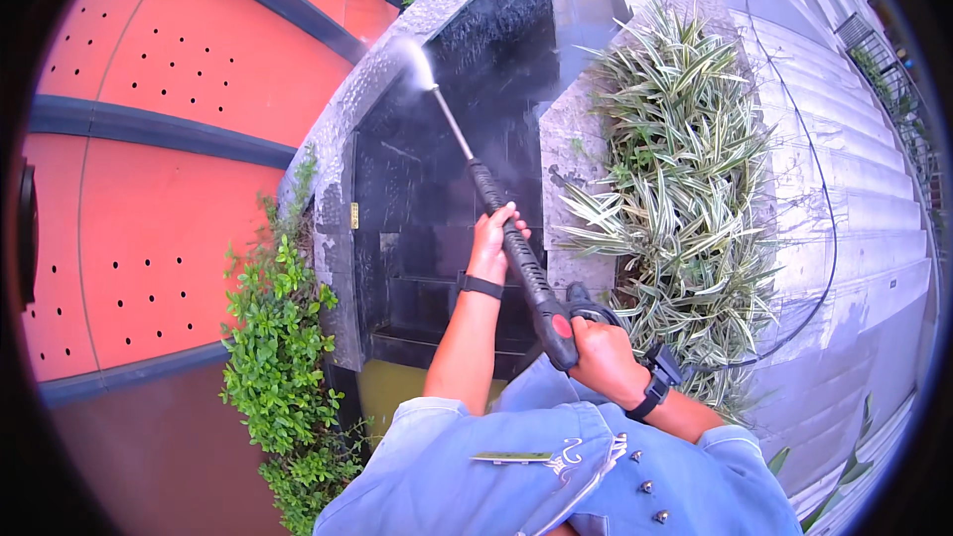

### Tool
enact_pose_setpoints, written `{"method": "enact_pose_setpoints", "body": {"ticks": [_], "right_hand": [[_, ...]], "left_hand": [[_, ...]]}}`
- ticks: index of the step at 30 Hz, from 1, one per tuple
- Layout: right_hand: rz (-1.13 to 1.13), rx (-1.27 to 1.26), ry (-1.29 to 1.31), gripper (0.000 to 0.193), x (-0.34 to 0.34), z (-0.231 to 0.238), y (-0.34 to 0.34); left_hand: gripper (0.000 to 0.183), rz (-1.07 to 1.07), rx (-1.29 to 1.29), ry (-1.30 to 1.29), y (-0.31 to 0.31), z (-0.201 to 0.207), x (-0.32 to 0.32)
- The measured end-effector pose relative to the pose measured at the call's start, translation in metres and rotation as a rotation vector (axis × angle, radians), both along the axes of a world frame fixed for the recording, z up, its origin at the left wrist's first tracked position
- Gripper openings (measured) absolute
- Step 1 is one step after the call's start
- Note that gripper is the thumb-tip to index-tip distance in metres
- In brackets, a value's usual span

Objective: Pressure washing the stone surfaces and steps of an outdoor pond water feature.

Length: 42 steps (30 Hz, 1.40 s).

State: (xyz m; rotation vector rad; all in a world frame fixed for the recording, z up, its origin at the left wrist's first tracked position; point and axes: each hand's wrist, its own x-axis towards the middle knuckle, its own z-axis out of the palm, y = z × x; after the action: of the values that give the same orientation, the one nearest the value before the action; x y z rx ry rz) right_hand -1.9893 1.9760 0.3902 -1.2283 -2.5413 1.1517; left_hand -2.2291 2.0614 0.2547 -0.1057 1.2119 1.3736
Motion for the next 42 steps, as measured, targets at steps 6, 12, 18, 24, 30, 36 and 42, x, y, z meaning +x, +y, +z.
{"method": "enact_pose_setpoints", "body": {"ticks": [6, 12, 18, 24, 30, 36, 42], "right_hand": [[-0.019, -0.008, -0.046, 0.025, 0.035, 0.012, 0.006], [-0.044, -0.042, -0.07, 0.024, 0.021, 0.01, -0.008], [-0.041, -0.125, -0.2, 0.023, 0.056, 0.016, -0.037], [-0.051, -0.29, -0.357, 0.021, 0.071, 0.012, -0.049], [-0.013, -0.156, -0.366, 0.018, 0.026, -0.044, -0.053], [0.024, -0.206, -0.33, 0.02, -0.017, -0.147, -0.028], [0.025, -0.282, -0.273, 0.017, -0.055, -0.237, -0.029]], "left_hand": [[0.017, 0.128, -0.055, -0.023, -0.034, -0.023, 0.04], [0.017, -0.004, -0.047, -0.017, -0.032, -0.027, 0.023], [0.014, -0.07, -0.181, -0.26, -0.087, -0.079, 0.086], [0.013, -0.027, -0.435, -0.497, -0.159, -0.127, 0.137], [0.018, -0.083, -0.27, -0.457, -0.112, -0.173, 0.101], [0.03, 0.064, -0.371, -0.506, -0.141, -0.211, 0.064], [0.014, 0.153, -0.422, -0.371, -0.152, -0.229, 0.041]]}}
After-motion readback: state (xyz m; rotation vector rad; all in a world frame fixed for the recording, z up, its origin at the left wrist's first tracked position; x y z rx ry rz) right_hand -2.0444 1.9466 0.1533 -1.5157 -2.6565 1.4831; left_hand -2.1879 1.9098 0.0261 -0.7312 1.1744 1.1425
